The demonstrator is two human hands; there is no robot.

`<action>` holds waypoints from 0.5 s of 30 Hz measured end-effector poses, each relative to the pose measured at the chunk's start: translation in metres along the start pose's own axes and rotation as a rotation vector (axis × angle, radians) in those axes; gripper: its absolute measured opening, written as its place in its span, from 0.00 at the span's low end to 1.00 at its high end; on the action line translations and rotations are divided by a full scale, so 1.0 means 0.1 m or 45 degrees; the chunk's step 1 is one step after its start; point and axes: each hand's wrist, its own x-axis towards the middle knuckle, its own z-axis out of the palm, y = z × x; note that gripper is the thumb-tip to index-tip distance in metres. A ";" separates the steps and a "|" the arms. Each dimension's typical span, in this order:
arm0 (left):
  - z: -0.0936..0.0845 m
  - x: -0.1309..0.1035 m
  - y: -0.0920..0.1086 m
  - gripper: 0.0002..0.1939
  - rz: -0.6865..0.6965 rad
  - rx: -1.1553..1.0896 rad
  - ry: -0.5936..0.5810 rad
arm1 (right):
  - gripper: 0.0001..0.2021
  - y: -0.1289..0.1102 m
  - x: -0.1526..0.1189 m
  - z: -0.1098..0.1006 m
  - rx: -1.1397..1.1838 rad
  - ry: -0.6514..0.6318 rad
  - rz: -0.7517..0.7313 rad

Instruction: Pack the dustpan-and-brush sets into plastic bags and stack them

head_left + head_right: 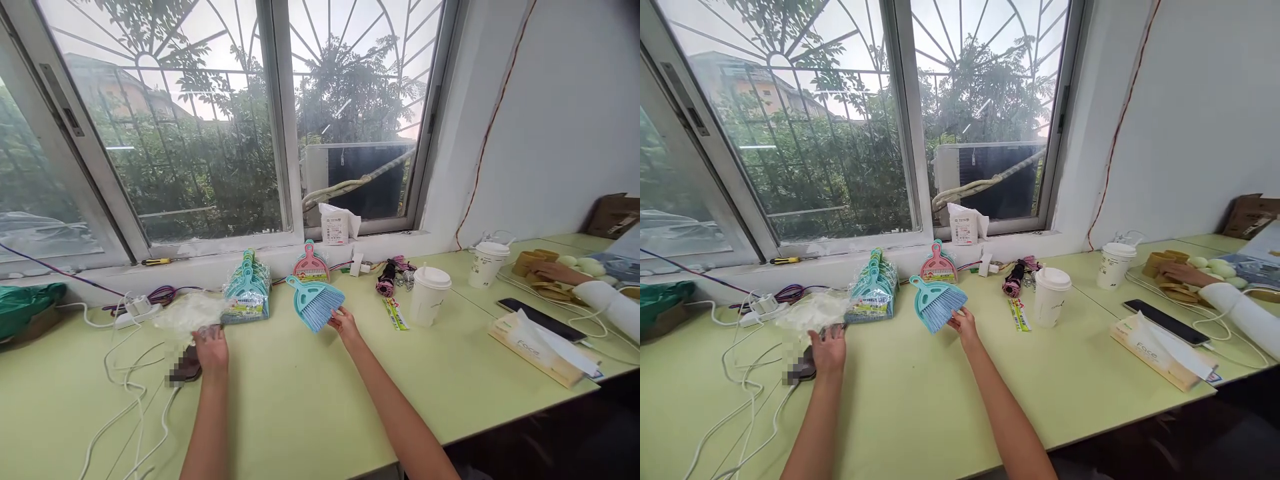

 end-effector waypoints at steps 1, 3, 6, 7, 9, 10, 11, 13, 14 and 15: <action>0.04 -0.05 -0.02 0.22 -0.068 -0.016 -0.009 | 0.14 0.03 0.01 0.00 0.018 -0.001 0.007; 0.20 -0.21 -0.13 0.20 -0.234 -0.028 -0.118 | 0.14 0.08 0.00 0.02 0.028 -0.008 0.018; 0.49 -0.53 -0.39 0.23 -0.529 0.082 -0.557 | 0.15 0.15 -0.02 0.08 -0.005 -0.059 0.040; 0.57 -0.64 -0.48 0.24 -0.615 0.137 -0.669 | 0.16 0.17 -0.04 0.10 -0.030 -0.100 0.054; 0.69 -0.83 -0.65 0.25 -0.712 0.312 -0.702 | 0.16 0.21 -0.06 0.13 -0.122 -0.202 0.092; 0.73 -0.90 -0.71 0.25 -0.711 0.375 -0.670 | 0.16 0.23 -0.07 0.15 -0.189 -0.241 0.112; 0.76 -0.96 -0.75 0.25 -0.690 0.432 -0.608 | 0.16 0.24 -0.08 0.16 -0.268 -0.247 0.124; 0.78 -1.04 -0.78 0.26 -0.576 0.505 -0.522 | 0.16 0.26 -0.11 0.19 -0.455 -0.125 0.043; 0.78 -1.07 -0.77 0.27 -0.474 0.545 -0.507 | 0.17 0.26 -0.13 0.21 -0.568 -0.016 -0.084; 0.78 -1.10 -0.74 0.27 -0.339 0.596 -0.520 | 0.18 0.25 -0.16 0.23 -0.700 0.083 -0.264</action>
